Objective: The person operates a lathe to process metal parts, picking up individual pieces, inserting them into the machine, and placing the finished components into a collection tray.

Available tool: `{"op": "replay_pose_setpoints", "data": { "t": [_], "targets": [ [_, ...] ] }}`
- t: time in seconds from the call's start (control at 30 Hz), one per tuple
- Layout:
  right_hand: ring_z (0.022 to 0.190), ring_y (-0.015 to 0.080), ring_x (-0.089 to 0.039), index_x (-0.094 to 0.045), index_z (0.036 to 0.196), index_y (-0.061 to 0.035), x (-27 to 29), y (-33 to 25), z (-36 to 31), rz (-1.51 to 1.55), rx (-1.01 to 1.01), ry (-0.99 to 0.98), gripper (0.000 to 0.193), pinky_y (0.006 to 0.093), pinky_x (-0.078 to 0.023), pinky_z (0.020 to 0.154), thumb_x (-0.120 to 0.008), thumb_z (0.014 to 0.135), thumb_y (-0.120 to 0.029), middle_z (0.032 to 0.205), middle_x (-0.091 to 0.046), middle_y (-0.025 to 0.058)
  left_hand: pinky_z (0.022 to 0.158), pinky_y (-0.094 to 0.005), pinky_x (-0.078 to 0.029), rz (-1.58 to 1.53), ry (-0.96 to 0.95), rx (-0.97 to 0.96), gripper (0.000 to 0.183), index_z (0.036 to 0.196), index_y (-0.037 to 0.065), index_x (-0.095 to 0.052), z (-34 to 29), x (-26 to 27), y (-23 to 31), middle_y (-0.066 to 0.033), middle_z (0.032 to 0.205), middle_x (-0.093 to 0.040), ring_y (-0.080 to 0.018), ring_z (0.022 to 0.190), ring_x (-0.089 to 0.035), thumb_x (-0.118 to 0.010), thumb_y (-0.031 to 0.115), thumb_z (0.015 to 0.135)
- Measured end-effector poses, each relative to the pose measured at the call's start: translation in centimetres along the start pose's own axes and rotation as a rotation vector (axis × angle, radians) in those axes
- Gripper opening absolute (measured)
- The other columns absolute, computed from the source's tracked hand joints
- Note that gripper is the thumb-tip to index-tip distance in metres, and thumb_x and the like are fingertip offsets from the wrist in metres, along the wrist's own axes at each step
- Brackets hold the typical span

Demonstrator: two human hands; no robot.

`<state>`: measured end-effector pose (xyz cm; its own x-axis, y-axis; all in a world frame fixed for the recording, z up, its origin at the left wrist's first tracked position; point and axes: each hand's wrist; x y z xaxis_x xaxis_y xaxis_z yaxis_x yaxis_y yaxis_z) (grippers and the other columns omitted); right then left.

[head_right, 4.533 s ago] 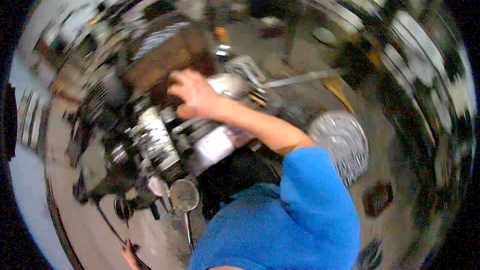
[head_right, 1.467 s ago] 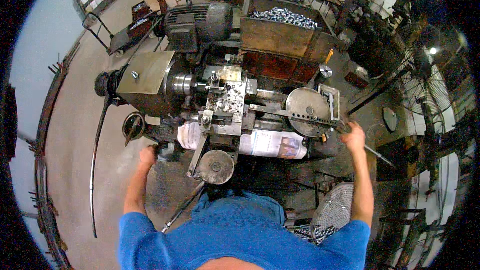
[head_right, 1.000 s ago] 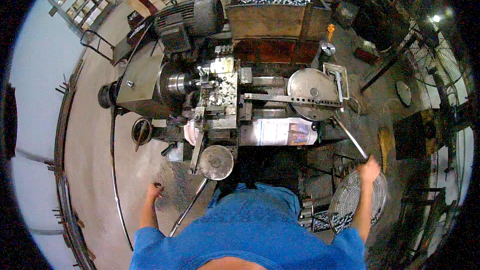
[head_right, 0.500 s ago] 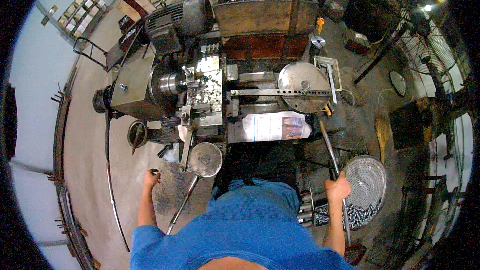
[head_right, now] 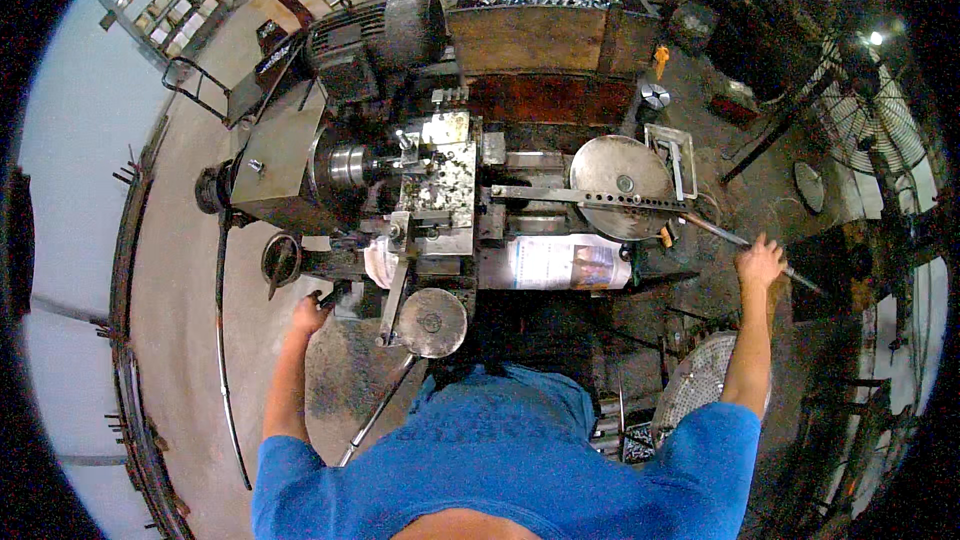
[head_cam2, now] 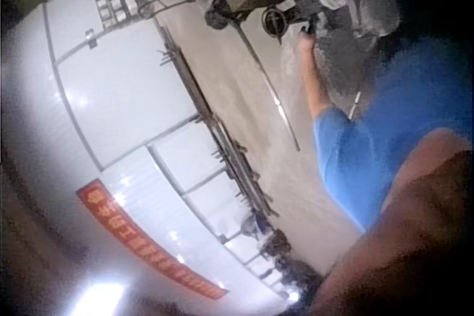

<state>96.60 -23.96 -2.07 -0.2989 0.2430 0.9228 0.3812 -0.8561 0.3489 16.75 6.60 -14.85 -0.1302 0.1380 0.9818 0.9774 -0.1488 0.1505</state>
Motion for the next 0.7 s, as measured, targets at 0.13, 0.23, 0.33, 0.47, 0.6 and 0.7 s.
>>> {"op": "replay_pose_setpoints", "data": {
  "t": [0.13,0.23,0.33,0.47,0.6,0.7],
  "targets": [
    [0.114,0.0339,-0.042,-0.046,0.121,-0.0102,1.3,-2.4,-2.9,0.242,0.148,0.160,0.065,0.0489,-0.031,0.095,-0.066,0.062,-0.030,0.122,-0.047,0.0137,0.070,-0.0435,-0.049,0.191,-0.107,-0.058,0.041,0.095,0.007,-0.059,1.1,-1.5,2.2,-0.0170,0.083,-0.063,-0.0335,0.081,-0.061,-0.062,0.042,0.073],
    [0.110,0.0326,-0.046,-0.054,0.112,-0.0065,1.6,-3.7,-6.5,0.418,0.199,0.146,0.058,0.0453,-0.034,0.095,-0.066,0.058,-0.024,0.118,-0.050,0.0151,0.068,-0.0437,-0.049,0.038,0.119,0.462,0.043,0.091,0.006,-0.057,-0.5,-10.2,1.2,-0.0180,0.080,-0.061,-0.0354,0.077,-0.060,-0.058,0.046,0.075],
    [0.105,0.0328,-0.049,-0.059,0.104,-0.0041,1.1,-4.0,-8.3,0.696,0.260,0.078,0.049,0.0410,-0.039,0.090,-0.064,0.058,-0.020,0.111,-0.055,0.0158,0.067,-0.0458,-0.048,0.043,0.181,0.382,0.041,0.085,0.005,-0.054,-1.1,-10.9,1.7,-0.0185,0.077,-0.061,-0.0356,0.074,-0.061,-0.055,0.046,0.077],
    [0.097,0.0330,-0.052,-0.062,0.096,-0.0023,7.7,-7.4,-8.1,0.810,0.417,0.261,0.040,0.0381,-0.042,0.085,-0.062,0.057,-0.015,0.104,-0.058,0.0157,0.066,-0.0452,-0.048,0.174,-0.061,-0.078,0.038,0.087,0.005,-0.054,0.1,-3.8,1.3,-0.0171,0.076,-0.061,-0.0337,0.073,-0.061,-0.058,0.041,0.076],
    [0.091,0.0335,-0.054,-0.062,0.092,-0.0024,17.4,-15.5,-8.7,1.035,0.753,0.336,0.040,0.0386,-0.043,0.081,-0.063,0.055,-0.017,0.098,-0.059,0.0155,0.069,-0.0425,-0.048,0.138,-0.054,-0.046,0.036,0.090,0.004,-0.057,-1.1,-3.2,0.6,-0.0168,0.079,-0.063,-0.0345,0.076,-0.061,-0.060,0.037,0.076],
    [0.089,0.0338,-0.053,-0.062,0.087,-0.0027,24.0,-23.5,-11.5,1.143,1.117,0.362,0.037,0.0394,-0.043,0.079,-0.064,0.053,-0.018,0.090,-0.059,0.0148,0.070,-0.0406,-0.048,-0.067,-0.085,0.025,0.036,0.095,0.004,-0.060,-1.5,0.3,-1.2,-0.0171,0.082,-0.063,-0.0332,0.077,-0.062,-0.061,0.034,0.076]
  ]
}}
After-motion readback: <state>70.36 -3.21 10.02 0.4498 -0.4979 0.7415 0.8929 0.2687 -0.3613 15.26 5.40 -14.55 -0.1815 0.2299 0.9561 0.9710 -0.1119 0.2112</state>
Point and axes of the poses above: each hand's wrist, its own z-axis towards the middle knuckle, its own x-axis out of the back of the hand, y = z × x
